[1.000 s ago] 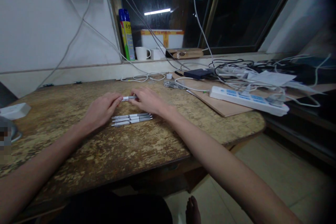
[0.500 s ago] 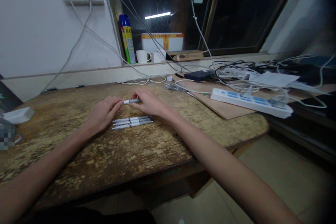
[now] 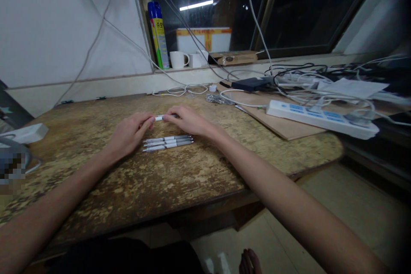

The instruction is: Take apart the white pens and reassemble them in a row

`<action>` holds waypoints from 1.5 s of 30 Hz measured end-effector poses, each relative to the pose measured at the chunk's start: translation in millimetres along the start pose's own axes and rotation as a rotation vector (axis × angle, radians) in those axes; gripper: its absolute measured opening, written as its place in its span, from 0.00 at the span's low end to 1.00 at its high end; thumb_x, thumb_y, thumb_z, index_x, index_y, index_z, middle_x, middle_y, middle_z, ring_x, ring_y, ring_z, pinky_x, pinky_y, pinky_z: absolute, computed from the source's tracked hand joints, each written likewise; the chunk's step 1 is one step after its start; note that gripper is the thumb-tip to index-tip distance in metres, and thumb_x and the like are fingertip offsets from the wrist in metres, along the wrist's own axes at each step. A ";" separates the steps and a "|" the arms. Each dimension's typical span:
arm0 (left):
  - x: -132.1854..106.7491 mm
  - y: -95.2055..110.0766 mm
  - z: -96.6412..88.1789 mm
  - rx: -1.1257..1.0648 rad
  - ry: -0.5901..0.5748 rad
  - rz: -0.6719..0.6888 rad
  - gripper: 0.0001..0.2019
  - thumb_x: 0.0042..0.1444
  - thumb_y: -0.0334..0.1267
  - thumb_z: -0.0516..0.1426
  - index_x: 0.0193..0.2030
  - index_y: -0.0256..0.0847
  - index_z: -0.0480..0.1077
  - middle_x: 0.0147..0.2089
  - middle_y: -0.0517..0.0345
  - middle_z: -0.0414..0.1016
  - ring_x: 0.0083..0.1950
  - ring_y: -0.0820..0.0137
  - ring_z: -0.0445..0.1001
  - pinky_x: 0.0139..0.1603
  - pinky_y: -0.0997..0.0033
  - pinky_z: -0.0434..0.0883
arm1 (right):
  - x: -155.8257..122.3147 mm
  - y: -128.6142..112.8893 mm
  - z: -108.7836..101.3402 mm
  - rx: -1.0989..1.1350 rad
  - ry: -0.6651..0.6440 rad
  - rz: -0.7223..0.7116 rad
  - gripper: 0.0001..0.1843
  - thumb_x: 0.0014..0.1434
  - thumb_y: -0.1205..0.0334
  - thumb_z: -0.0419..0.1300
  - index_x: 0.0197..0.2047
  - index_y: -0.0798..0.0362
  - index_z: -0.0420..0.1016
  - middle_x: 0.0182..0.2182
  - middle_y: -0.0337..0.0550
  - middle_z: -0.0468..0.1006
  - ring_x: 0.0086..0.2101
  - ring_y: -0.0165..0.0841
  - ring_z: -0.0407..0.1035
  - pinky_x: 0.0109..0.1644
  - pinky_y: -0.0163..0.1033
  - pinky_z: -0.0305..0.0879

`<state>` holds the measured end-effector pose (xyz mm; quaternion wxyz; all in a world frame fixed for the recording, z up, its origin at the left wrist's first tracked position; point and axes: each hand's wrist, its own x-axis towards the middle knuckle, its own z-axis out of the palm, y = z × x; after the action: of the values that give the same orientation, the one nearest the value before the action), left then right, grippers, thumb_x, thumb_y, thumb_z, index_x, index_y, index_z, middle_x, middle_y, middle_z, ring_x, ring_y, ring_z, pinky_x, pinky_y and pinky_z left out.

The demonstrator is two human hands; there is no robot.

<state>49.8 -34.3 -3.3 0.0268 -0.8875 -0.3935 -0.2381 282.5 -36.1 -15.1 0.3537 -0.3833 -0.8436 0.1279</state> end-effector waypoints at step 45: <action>-1.0 5.5 -0.5 -0.114 -0.057 -0.044 0.25 0.73 0.49 0.43 0.34 0.41 0.73 0.28 0.58 0.74 0.32 0.64 0.72 0.38 0.69 0.61 | 4.8 6.3 4.1 0.248 0.192 -0.016 0.04 0.59 0.65 0.67 0.40 0.51 0.81 0.39 0.42 0.84 0.40 0.35 0.76 0.47 0.41 0.69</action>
<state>52.8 -38.9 -2.6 -0.0404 -0.8851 -0.3994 -0.2354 280.9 -28.1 -18.7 0.4783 -0.3405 -0.7866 0.1913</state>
